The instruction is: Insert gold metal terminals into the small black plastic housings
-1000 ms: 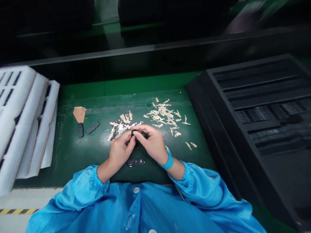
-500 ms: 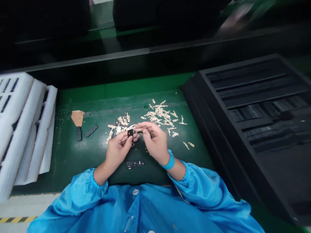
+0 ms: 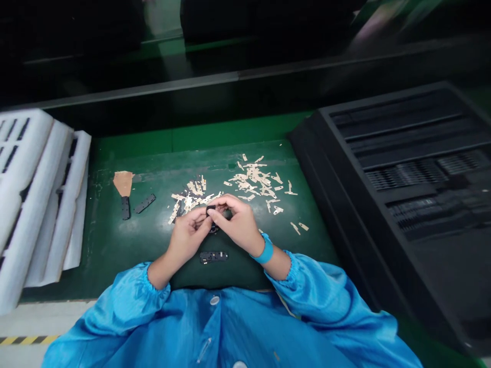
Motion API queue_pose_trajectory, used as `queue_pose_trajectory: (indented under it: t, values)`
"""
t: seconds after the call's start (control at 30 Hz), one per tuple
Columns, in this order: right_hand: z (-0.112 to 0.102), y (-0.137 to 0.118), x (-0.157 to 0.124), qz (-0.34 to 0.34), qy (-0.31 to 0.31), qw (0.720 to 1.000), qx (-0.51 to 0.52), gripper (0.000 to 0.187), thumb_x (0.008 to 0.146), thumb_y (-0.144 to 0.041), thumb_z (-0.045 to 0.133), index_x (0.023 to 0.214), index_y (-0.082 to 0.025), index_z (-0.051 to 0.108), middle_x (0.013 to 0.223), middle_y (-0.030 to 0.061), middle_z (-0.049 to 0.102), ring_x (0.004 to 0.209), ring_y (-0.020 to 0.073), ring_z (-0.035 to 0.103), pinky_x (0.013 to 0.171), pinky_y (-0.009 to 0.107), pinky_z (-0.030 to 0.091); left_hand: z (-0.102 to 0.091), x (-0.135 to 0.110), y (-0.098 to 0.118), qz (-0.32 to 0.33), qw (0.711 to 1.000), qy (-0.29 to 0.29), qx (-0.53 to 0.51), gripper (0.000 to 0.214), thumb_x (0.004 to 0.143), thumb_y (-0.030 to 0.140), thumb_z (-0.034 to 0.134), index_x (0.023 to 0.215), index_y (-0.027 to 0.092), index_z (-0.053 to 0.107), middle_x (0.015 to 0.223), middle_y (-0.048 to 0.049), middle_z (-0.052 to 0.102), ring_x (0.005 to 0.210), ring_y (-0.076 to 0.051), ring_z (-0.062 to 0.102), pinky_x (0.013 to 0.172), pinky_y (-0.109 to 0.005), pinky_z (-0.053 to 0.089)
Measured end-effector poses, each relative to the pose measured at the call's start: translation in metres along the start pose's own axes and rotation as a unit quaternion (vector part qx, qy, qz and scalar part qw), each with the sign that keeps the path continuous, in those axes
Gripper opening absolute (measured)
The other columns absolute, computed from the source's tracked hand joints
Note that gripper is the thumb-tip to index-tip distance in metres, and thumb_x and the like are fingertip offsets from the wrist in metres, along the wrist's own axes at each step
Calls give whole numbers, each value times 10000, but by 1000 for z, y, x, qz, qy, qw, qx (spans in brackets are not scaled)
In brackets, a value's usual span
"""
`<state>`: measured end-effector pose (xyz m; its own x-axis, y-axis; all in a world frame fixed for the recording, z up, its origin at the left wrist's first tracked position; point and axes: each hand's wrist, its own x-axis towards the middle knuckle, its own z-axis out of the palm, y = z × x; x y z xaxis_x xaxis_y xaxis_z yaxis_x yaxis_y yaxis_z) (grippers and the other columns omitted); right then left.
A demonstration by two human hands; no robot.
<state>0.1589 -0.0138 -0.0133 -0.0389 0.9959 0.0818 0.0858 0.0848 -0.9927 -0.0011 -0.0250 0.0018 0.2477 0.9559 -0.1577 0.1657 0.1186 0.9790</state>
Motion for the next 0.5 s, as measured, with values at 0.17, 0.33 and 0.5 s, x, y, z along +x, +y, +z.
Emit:
queue_pose_trajectory:
  t: [0.17, 0.33, 0.5]
  values:
    - [0, 0, 0, 27, -7, 999, 32, 69, 844, -249, 679, 893, -206, 703, 846, 14, 663, 715, 136, 623, 665, 279, 549, -1, -1, -4, 7, 1000, -12, 13, 260, 978, 347, 625, 1138, 171, 732, 1003, -66, 798, 915, -207, 757, 821, -284, 590]
    - [2, 2, 1, 23, -14, 999, 29, 50, 827, -235, 654, 868, -208, 664, 811, -1, 620, 716, 133, 615, 665, 269, 540, -3, -4, -10, 39, 993, -7, 110, 252, 1004, 306, 565, 1160, 191, 726, 884, -45, 765, 793, -188, 724, 861, -324, 582]
    - [-5, -3, 0, -20, -61, 997, -35, 137, 828, -170, 627, 954, -223, 618, 895, 13, 645, 790, 155, 653, 754, 306, 575, -3, -11, -4, 69, 987, 15, 146, 202, 983, 252, 569, 1115, 205, 715, 1034, -75, 744, 932, -204, 713, 885, -328, 564]
